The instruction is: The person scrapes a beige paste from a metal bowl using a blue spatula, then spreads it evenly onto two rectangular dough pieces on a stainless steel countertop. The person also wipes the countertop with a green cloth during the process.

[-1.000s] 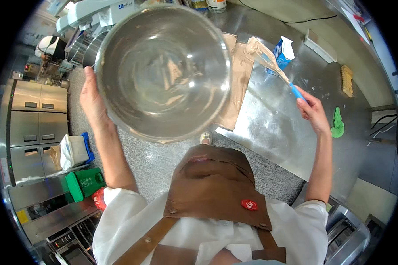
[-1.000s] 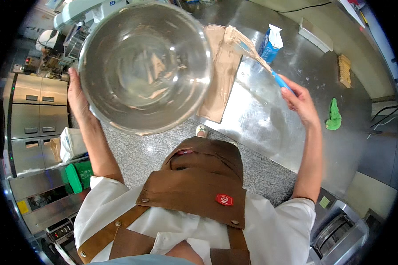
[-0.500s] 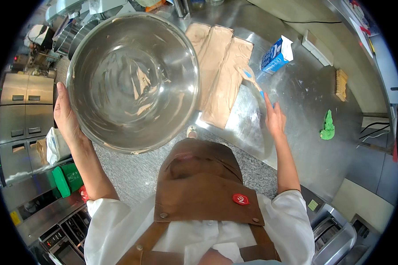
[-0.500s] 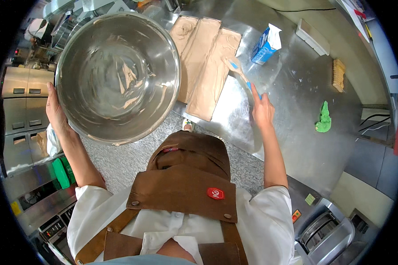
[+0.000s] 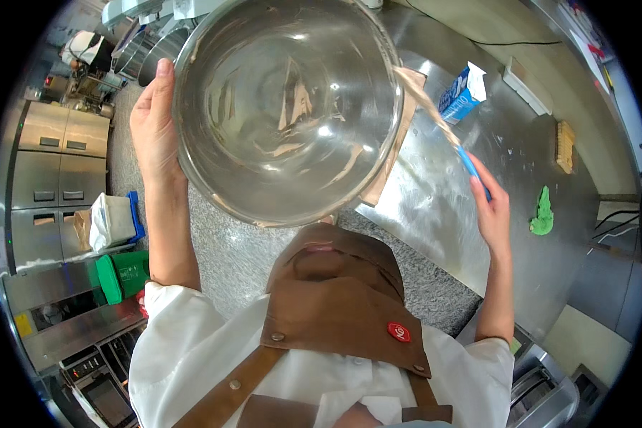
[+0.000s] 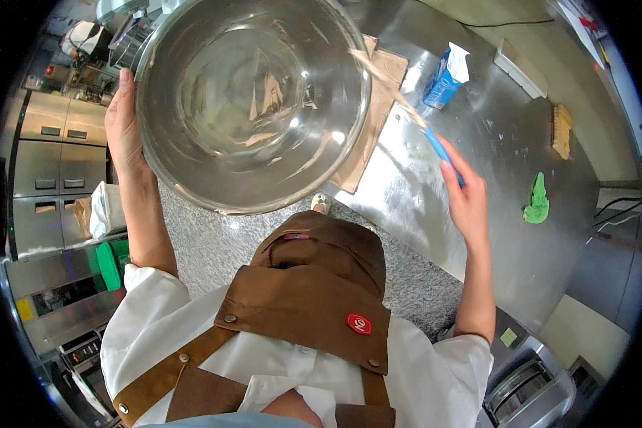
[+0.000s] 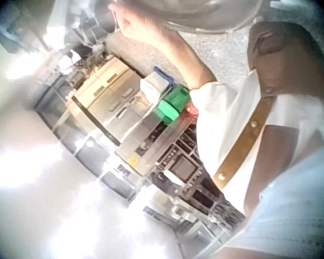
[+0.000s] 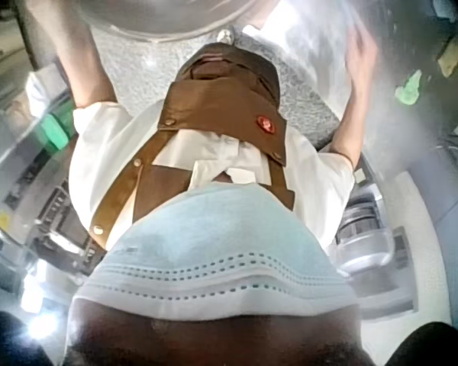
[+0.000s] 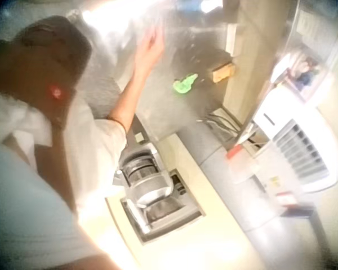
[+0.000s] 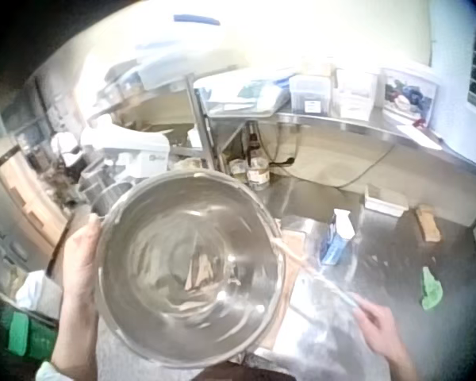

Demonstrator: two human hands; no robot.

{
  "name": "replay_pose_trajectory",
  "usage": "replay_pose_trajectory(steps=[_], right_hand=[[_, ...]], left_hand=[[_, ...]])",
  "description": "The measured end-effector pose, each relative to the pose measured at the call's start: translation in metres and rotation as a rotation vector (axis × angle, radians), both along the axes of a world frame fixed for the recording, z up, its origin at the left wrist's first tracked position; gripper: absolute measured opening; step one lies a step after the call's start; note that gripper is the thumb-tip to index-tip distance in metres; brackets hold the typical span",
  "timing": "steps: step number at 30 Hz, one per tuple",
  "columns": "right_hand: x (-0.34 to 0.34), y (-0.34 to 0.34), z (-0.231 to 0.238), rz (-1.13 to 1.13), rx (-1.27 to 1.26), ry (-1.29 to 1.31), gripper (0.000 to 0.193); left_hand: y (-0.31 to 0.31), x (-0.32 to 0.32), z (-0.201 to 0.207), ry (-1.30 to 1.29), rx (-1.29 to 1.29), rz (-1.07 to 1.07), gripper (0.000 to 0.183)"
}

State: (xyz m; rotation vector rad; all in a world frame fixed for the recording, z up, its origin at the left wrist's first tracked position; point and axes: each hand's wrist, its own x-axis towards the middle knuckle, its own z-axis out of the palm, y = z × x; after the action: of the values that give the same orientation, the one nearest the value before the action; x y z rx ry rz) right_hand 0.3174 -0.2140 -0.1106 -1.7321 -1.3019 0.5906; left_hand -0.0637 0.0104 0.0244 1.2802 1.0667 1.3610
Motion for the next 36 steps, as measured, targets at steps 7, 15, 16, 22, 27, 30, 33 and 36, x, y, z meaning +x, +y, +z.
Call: replay_pose_trajectory(steps=[7, 15, 16, 22, 27, 30, 33, 36], right_hand=[[-0.057, 0.052, 0.037, 0.04, 0.042, -0.311, 0.035], [-0.103, -0.009, 0.033, 0.221, -0.174, -0.386, 0.036], [-0.1, -0.012, 0.032, 0.272, -0.151, -0.33, 0.036], [-0.066, 0.018, 0.073, 0.113, 0.011, -0.201, 0.032], [-0.048, 0.036, 0.081, 0.08, 0.089, -0.481, 0.033], [-0.069, 0.017, 0.067, 0.162, 0.051, -0.55, 0.035], [-0.091, -0.002, 0.062, 0.327, -0.164, -0.667, 0.038], [-0.082, 0.001, 0.06, 0.275, -0.083, -0.59, 0.037]], left_hand=[[-0.032, 0.05, 0.009, 0.002, 0.104, -0.092, 0.032], [-0.051, 0.074, 0.01, 0.036, 0.22, -0.066, 0.037], [-0.051, 0.074, 0.01, 0.061, 0.246, -0.063, 0.038], [-0.057, 0.071, 0.013, 0.053, 0.236, -0.096, 0.041], [-0.069, 0.079, 0.015, 0.12, 0.283, -0.125, 0.041], [-0.072, 0.079, 0.015, 0.099, 0.282, -0.134, 0.041], [-0.075, 0.08, 0.015, 0.102, 0.302, -0.123, 0.041], [-0.073, 0.076, 0.016, 0.125, 0.346, -0.104, 0.041]])
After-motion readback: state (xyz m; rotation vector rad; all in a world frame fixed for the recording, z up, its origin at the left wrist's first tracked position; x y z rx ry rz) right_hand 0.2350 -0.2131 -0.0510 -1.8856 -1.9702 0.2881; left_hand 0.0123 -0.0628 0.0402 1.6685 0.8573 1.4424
